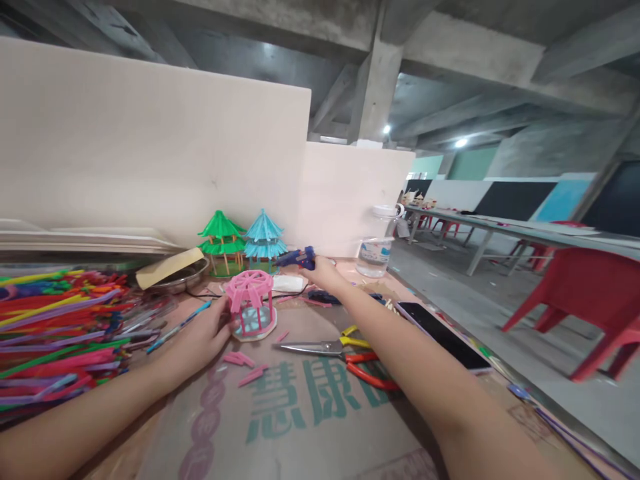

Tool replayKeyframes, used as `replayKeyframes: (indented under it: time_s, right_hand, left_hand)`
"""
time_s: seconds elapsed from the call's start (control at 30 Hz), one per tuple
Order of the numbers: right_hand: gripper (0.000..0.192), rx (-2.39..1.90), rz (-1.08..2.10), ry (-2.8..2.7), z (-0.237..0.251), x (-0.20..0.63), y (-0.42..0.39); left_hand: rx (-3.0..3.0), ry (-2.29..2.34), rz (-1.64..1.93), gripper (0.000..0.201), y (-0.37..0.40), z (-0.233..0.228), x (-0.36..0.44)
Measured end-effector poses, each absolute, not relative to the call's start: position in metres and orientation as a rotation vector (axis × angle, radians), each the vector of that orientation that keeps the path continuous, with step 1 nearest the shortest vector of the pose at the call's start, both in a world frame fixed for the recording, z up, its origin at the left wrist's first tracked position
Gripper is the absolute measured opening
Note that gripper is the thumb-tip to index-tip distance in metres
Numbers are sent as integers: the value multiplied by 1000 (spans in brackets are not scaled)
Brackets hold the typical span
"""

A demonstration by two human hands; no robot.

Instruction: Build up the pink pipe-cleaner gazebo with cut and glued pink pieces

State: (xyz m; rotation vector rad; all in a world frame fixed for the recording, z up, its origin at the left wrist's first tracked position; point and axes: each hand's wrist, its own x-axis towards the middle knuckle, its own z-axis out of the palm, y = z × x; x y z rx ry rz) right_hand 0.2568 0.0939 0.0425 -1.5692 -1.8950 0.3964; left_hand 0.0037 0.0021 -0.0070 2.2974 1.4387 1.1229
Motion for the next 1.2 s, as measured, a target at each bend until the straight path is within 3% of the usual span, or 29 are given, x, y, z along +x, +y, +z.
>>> replayKeyframes:
  time_s: [0.17, 0.37, 0.6, 0.77, 1.2]
  right_hand:
    - [23, -1412, 525, -1843, 59, 265, 55]
    - [22, -893, 766, -1958, 62, 257, -2]
    - [29, -1052, 711, -2016, 72, 244, -36]
    - [18, -1116, 692, -1967, 71, 248, -40]
    - [24, -1157, 576, -2040, 56, 251, -35]
  left_hand:
    - [2360, 1452, 1049, 29, 2, -7, 2]
    - [2445, 1444, 1003, 23, -4, 0, 5]
    - [2491, 1522, 920, 24, -6, 4, 8]
    - [2510, 1550, 901, 28, -6, 6, 9]
    - [2489, 1535, 886, 27, -6, 5, 8]
